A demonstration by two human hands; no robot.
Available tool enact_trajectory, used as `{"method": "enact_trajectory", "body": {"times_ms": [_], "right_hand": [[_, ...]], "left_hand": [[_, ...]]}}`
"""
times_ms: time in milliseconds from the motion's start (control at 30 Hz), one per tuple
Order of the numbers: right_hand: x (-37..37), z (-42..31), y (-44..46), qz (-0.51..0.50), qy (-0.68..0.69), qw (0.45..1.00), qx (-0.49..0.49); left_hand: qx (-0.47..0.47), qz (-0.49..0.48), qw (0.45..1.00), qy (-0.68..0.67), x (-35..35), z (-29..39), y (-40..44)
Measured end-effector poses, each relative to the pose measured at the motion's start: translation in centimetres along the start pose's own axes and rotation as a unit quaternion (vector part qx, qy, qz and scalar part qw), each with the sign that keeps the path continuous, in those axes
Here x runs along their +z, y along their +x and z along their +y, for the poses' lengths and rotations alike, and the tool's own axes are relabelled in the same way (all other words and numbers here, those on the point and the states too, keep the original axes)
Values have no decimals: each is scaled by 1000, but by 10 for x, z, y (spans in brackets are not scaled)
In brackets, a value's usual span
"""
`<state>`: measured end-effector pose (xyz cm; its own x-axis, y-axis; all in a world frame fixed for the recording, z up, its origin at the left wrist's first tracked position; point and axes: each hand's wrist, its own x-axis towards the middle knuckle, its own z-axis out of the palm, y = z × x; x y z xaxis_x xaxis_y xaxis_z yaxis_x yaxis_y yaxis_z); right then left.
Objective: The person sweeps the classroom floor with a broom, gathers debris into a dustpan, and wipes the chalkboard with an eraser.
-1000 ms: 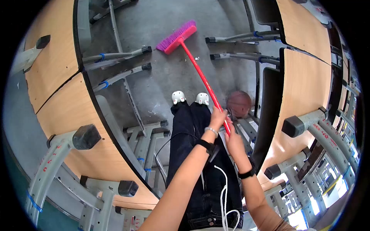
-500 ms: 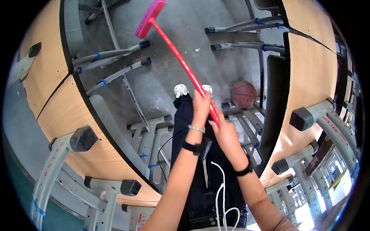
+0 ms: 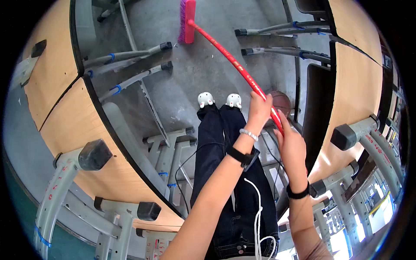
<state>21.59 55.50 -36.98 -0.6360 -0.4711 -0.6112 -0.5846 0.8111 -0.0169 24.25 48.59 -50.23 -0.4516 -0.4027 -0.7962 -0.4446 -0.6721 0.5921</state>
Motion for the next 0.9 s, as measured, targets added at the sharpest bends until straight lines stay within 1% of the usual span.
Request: {"method": "enact_trajectory", "body": {"times_ms": [33,67,100,133,167,200,233,267,300,400,467,500,533,567,600,633,667,700,767,800,900], "right_hand": [[-2,2,-11,-6,3,1000,16],[-1,3,-20,21,28,999,4],[-2,3,-29,18,43,999,10],[-4,2,-36,15,58,998,15],[-6,0,-41,13,73,997,20],[-7,-3,-43,-13,91,995,40],[-5,-7,-43,-12,101,994,33],[0,-11,-43,-11,110,993,27],[5,-16,-43,-9,120,993,21],[16,-31,-35,7,83,996,-4],[18,-33,-34,3,76,997,-12],[17,-31,-35,-7,65,998,-11],[21,-27,-39,-11,60,998,-4],[23,-21,-44,-38,79,996,10],[25,-14,-50,-62,97,993,23],[24,-5,-55,-85,113,989,37],[23,4,-61,-100,150,982,48],[21,14,-68,-103,171,979,40],[8,23,-77,-135,227,962,67],[4,26,-81,-131,270,953,51],[14,39,-88,-135,340,931,-8]], "left_hand": [[20,14,999,42,2,-6,-6],[39,26,995,84,4,-8,-13],[59,38,989,127,6,-10,-20],[50,26,991,121,4,-12,-28],[46,40,992,110,0,-6,-37],[42,53,993,99,-3,0,-46],[38,65,993,88,-7,6,-52],[31,78,989,123,-15,13,-54],[89,114,983,114,-20,4,-48],[105,125,985,59,-35,-6,-34],[96,117,987,61,-43,-14,-29],[61,99,987,107,-43,-21,-28],[77,84,989,91,-41,-37,-29],[93,66,991,73,-37,-51,-32],[41,51,990,126,-33,-52,-41],[27,40,994,96,-28,-52,-52],[8,45,993,113,-18,-61,-60],[-11,51,990,131,-8,-67,-67],[-19,58,992,113,6,-74,-85],[-17,71,994,80,7,-65,-93],[-49,83,995,41,-1,-48,-112]]}}
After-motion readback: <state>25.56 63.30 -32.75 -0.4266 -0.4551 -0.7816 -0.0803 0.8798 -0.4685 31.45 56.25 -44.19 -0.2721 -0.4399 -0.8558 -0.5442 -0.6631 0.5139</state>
